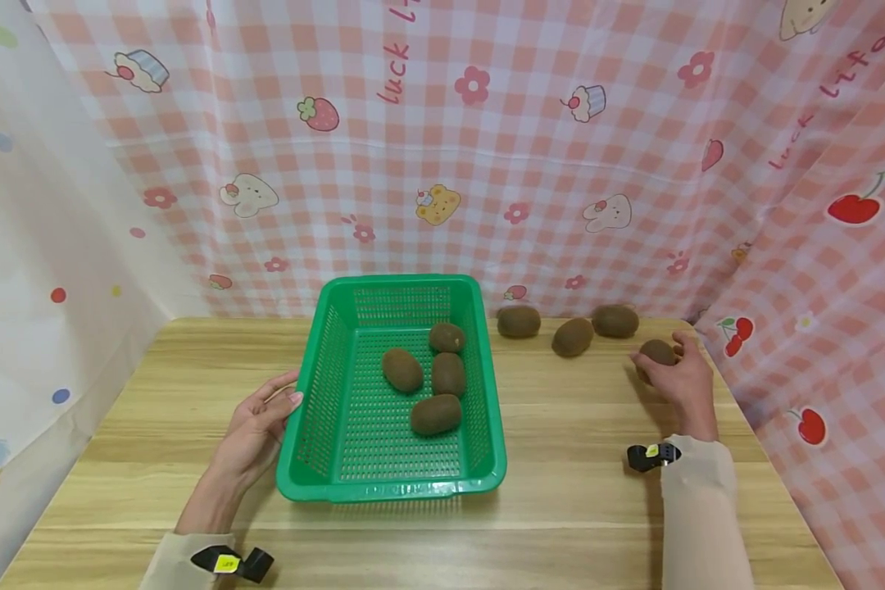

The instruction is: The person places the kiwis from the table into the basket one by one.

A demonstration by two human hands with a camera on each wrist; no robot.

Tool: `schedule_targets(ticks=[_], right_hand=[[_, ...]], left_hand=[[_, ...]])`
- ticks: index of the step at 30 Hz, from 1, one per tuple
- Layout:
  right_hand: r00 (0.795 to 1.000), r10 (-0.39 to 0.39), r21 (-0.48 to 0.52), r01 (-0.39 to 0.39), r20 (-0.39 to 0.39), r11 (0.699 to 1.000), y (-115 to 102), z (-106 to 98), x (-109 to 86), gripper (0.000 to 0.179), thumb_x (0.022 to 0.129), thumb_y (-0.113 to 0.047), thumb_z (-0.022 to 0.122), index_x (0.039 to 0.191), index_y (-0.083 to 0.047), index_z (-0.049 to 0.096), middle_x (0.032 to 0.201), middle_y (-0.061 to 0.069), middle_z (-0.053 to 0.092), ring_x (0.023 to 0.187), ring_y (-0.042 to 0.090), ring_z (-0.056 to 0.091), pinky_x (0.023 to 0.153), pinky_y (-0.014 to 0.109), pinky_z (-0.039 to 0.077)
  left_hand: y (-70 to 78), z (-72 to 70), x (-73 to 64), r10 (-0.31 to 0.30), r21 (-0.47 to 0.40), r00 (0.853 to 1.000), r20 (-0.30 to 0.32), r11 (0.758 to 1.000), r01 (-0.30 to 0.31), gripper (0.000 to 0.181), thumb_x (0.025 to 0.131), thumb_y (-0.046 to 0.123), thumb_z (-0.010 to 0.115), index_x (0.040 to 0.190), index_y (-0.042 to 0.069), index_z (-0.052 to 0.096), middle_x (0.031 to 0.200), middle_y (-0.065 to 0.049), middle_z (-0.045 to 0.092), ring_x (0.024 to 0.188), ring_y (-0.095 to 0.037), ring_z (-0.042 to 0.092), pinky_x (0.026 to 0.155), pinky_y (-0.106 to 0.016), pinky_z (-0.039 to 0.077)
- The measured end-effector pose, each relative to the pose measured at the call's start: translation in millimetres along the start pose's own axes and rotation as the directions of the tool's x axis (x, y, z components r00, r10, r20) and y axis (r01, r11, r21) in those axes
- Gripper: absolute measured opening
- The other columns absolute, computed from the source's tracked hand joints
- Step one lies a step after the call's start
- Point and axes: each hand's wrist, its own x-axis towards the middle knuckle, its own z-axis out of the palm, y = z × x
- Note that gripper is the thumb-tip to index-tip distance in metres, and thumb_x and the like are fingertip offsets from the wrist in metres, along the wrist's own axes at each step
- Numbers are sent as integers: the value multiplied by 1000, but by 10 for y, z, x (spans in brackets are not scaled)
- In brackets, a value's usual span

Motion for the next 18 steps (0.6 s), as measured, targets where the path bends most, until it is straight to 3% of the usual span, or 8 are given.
schedule_targets(ticks=[7, 18], right_hand=[[1000, -3, -56, 1, -29, 998, 40, 24, 12, 84, 95, -45, 67, 155, 4, 34, 147, 41, 43, 136, 53, 44, 108, 61, 42], [1000, 3, -28, -4, -27, 1000, -4, 5, -35, 84, 96, -48, 67, 156, 2, 35, 148, 41, 43, 136, 51, 44, 102, 57, 46]], left_hand=[[2, 5, -2, -4, 0, 1000, -5, 1000, 4, 42, 100, 1, 62, 140, 6, 49, 96, 5, 71, 83, -5, 68, 74, -18, 59], [13, 12, -2, -4, 3, 1000, -8, 1000, 4, 44, 100, 1, 61, 142, 4, 47, 97, 4, 71, 83, -6, 69, 75, -18, 60]])
